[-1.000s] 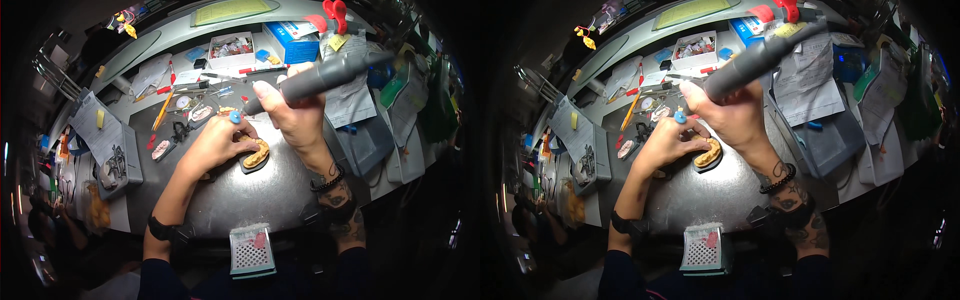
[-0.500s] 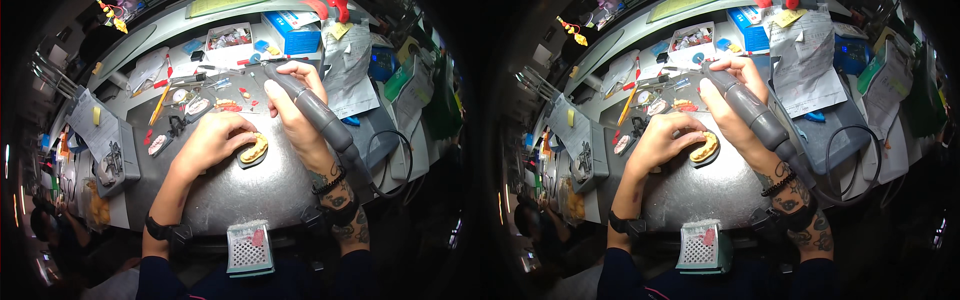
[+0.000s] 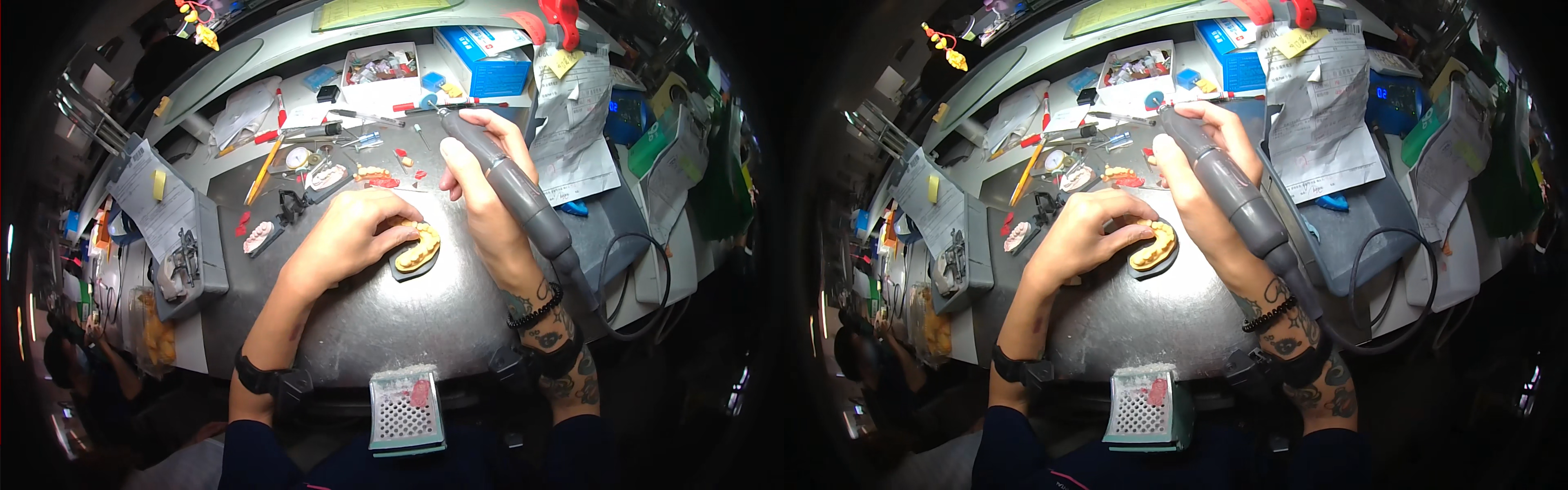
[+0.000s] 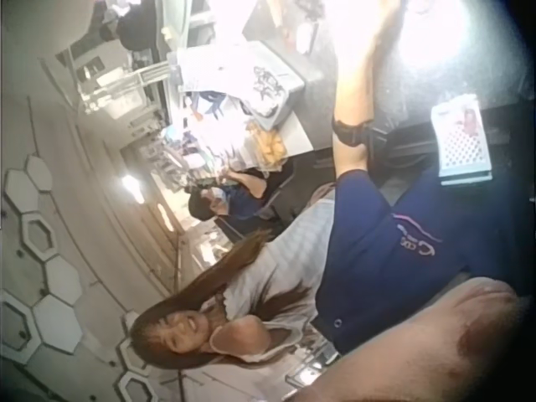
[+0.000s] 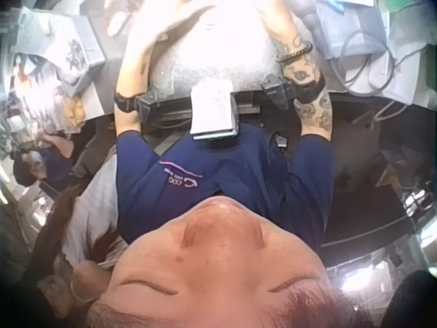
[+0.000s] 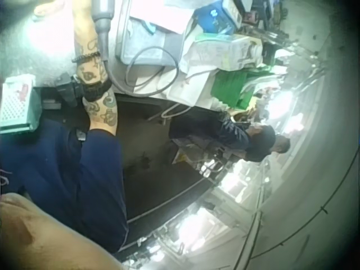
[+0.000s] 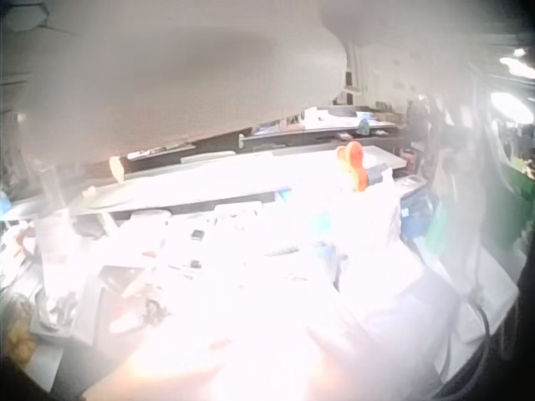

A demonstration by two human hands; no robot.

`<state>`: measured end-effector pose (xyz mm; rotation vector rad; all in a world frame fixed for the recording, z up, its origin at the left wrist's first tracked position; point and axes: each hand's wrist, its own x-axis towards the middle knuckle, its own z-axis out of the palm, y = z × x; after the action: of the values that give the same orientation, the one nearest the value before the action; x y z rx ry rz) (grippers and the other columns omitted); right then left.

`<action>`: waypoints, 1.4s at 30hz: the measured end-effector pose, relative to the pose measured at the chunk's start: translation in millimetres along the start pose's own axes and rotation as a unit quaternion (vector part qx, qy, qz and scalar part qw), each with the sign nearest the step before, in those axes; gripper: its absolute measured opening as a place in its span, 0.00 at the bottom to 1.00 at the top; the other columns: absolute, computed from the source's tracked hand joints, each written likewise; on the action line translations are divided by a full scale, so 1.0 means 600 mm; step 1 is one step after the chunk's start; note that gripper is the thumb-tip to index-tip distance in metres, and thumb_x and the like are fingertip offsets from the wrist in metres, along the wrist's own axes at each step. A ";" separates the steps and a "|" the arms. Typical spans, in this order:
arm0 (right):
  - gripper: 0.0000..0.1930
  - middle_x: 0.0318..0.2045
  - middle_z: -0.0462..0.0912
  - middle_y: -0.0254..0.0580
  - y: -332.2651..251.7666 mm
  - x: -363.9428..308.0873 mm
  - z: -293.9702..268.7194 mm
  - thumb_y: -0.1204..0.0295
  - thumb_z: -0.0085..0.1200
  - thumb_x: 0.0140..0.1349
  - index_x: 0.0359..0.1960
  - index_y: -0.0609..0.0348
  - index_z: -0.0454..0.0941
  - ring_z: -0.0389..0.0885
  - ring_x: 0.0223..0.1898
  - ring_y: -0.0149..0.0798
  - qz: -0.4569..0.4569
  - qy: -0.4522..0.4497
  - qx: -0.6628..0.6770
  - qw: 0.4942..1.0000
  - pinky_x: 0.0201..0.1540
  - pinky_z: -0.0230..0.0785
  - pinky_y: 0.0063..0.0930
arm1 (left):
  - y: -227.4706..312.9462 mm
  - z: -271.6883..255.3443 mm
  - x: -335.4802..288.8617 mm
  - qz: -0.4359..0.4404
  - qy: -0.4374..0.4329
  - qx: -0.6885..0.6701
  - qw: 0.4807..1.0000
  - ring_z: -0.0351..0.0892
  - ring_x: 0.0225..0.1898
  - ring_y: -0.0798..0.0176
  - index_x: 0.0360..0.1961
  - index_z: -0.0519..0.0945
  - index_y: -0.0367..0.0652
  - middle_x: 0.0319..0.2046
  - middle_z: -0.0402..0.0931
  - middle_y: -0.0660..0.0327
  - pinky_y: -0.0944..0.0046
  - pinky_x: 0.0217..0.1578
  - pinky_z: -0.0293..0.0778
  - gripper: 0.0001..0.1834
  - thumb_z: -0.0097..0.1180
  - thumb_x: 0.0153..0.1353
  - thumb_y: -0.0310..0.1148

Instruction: Grinding and refining a dental mold and prosthetic using a rotary tool at a workbench.

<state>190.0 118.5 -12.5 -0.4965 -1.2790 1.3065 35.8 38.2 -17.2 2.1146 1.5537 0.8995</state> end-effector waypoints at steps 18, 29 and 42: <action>0.17 0.16 0.76 0.52 -0.138 -0.130 -0.112 0.68 0.61 0.54 0.39 0.70 0.74 0.79 0.18 0.45 0.108 -0.278 -0.481 0.825 0.24 0.68 0.34 | 0.041 -0.112 -0.099 -0.041 0.216 -0.060 0.974 0.82 0.32 0.68 0.36 0.83 0.35 0.33 0.83 0.57 0.70 0.35 0.77 0.07 0.62 0.54 0.23; 0.17 0.21 0.78 0.56 -0.116 -0.178 -0.153 0.64 0.52 0.62 0.48 0.62 0.74 0.78 0.24 0.58 0.040 -0.258 -0.538 0.801 0.30 0.70 0.44 | 0.084 -0.111 -0.296 -0.135 0.310 -0.089 0.937 0.77 0.37 0.70 0.42 0.78 0.36 0.35 0.80 0.60 0.70 0.42 0.74 0.07 0.53 0.64 0.23; 0.39 0.59 0.69 0.49 -0.057 -0.563 -0.587 0.38 0.37 0.64 0.66 0.55 0.61 0.71 0.55 0.42 0.720 -0.109 -0.188 0.659 0.51 0.70 0.37 | 0.064 -0.102 -0.476 -0.157 0.368 -0.176 0.899 0.72 0.45 0.61 0.52 0.72 0.29 0.43 0.74 0.54 0.62 0.52 0.67 0.15 0.44 0.70 0.30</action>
<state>590.5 -62.3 -227.4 -1.9847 -1.2831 2.4133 -32.9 -248.3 -27.9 1.2636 1.7981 1.8193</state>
